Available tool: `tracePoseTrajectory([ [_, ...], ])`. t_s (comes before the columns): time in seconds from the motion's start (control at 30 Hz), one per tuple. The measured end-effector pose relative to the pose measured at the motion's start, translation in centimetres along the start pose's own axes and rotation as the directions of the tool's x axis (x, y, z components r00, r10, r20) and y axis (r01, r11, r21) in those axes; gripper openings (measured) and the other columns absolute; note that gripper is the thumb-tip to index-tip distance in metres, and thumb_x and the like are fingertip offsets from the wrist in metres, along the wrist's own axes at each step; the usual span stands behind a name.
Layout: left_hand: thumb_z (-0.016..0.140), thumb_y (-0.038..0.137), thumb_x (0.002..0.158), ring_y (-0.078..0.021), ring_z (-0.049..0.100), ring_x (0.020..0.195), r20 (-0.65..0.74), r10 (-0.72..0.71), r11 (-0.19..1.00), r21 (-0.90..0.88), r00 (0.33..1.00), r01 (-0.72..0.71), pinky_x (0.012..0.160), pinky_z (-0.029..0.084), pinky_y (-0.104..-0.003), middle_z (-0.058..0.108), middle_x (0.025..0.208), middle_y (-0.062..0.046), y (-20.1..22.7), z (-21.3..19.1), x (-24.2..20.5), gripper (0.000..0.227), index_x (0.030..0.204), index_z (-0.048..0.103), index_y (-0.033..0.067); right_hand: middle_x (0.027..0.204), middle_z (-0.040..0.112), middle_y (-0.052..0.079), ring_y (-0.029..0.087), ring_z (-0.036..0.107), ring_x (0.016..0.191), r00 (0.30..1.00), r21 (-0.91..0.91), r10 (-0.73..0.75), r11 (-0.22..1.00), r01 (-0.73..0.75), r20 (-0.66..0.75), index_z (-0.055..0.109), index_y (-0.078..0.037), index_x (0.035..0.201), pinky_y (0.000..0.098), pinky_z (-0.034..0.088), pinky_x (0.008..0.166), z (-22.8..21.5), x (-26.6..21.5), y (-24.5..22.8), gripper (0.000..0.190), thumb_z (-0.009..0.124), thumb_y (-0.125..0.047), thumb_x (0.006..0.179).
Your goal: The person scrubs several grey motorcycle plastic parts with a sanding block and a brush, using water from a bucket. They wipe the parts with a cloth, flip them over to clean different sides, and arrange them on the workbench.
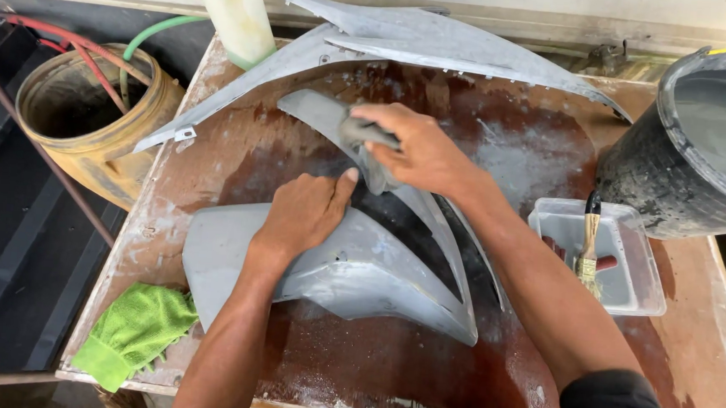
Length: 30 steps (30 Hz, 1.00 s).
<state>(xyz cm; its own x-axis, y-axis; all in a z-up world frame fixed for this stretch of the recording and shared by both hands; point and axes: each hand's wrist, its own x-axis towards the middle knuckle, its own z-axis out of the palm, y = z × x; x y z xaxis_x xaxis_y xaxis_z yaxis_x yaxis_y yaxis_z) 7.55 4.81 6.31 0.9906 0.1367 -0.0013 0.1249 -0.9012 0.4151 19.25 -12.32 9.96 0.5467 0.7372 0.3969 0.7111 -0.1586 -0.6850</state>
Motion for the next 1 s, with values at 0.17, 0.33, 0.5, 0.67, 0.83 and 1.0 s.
tracePoseTrajectory([
  [0.17, 0.035, 0.054, 0.104, -0.0316, 0.06, 0.044, -0.063, -0.032, 0.979, -0.202, 0.997, 0.018, 0.052, 0.046, -0.039, 0.051, 0.039, -0.011, -1.1, 2.1, 0.5, 0.07, 0.047, 0.047, 0.0147, 0.115, 0.065, 0.022, 0.038, 0.071, 0.081, 0.917, -0.448, 0.228, 0.892, -0.062, 0.327, 0.066, -0.019, 0.135, 0.0502, 0.059, 0.065, -0.6, 0.6, -1.7, 0.042, 0.063, -0.012, 0.094],
  [0.33, 0.036, 0.05, 0.103, -0.0291, 0.055, 0.044, -0.02, -0.05, 0.964, -0.261, 0.999, 0.043, 0.054, 0.044, -0.039, 0.05, 0.041, -0.014, -0.2, 0.9, 0.1, 0.068, 0.048, 0.051, 0.013, 0.107, 0.066, 0.021, 0.039, 0.071, 0.08, 0.83, -0.533, 0.405, 0.831, -0.159, 0.383, 0.066, -0.013, 0.115, 0.0467, 0.056, 0.063, -2.5, -2.0, -4.3, 0.024, 0.06, -0.023, 0.093],
  [0.5, 0.033, 0.049, 0.105, -0.0281, 0.054, 0.043, -0.032, -0.065, 0.964, -0.261, 0.997, 0.055, 0.053, 0.043, -0.038, 0.049, 0.041, -0.013, -0.6, 1.2, 0.1, 0.069, 0.048, 0.052, 0.0129, 0.106, 0.071, 0.022, 0.024, 0.073, 0.065, 0.788, -0.462, 0.433, 0.86, -0.216, 0.438, 0.069, -0.01, 0.119, 0.0322, 0.058, 0.058, -4.3, -5.6, -6.6, 0.026, 0.058, -0.015, 0.096],
  [0.67, 0.036, 0.05, 0.103, -0.0368, 0.064, 0.054, -0.031, -0.087, 0.963, -0.258, 0.996, 0.076, 0.061, 0.048, -0.043, 0.058, 0.049, -0.017, -0.7, 1.1, -0.1, 0.067, 0.053, 0.057, 0.0105, 0.118, 0.067, 0.018, 0.023, 0.08, 0.072, 0.58, -0.51, 0.619, 0.779, -0.365, 0.53, 0.06, -0.018, 0.133, 0.0292, 0.061, 0.057, -5.2, -10.5, -7.4, 0.039, 0.059, -0.008, 0.095],
  [0.83, 0.04, 0.043, 0.103, -0.0326, 0.061, 0.052, -0.056, -0.07, 0.96, -0.274, 0.996, 0.052, 0.063, 0.05, -0.041, 0.064, 0.056, -0.015, 0.6, 0.2, -0.9, 0.061, 0.059, 0.061, 0.0048, 0.119, 0.074, 0.014, 0.012, 0.074, 0.051, 0.741, -0.243, 0.418, 0.909, -0.34, 0.525, 0.065, -0.014, 0.128, 0.0213, 0.056, 0.038, -7.7, -11.3, -6.3, 0.044, 0.064, 0.001, 0.087],
  [1.0, 0.043, 0.036, 0.103, -0.0328, 0.057, 0.051, -0.106, -0.035, 0.957, -0.292, 0.994, 0.003, 0.065, 0.051, -0.042, 0.068, 0.059, -0.015, 0.9, -0.1, -1.2, 0.057, 0.066, 0.065, -0.0003, 0.123, 0.072, 0.015, 0.012, 0.082, 0.065, 0.964, 0.005, -0.144, 0.989, 0.146, 0.225, 0.042, -0.022, 0.149, 0.0102, 0.049, 0.035, -4.9, -10.3, -3.9, 0.061, 0.061, 0.003, 0.097],
])
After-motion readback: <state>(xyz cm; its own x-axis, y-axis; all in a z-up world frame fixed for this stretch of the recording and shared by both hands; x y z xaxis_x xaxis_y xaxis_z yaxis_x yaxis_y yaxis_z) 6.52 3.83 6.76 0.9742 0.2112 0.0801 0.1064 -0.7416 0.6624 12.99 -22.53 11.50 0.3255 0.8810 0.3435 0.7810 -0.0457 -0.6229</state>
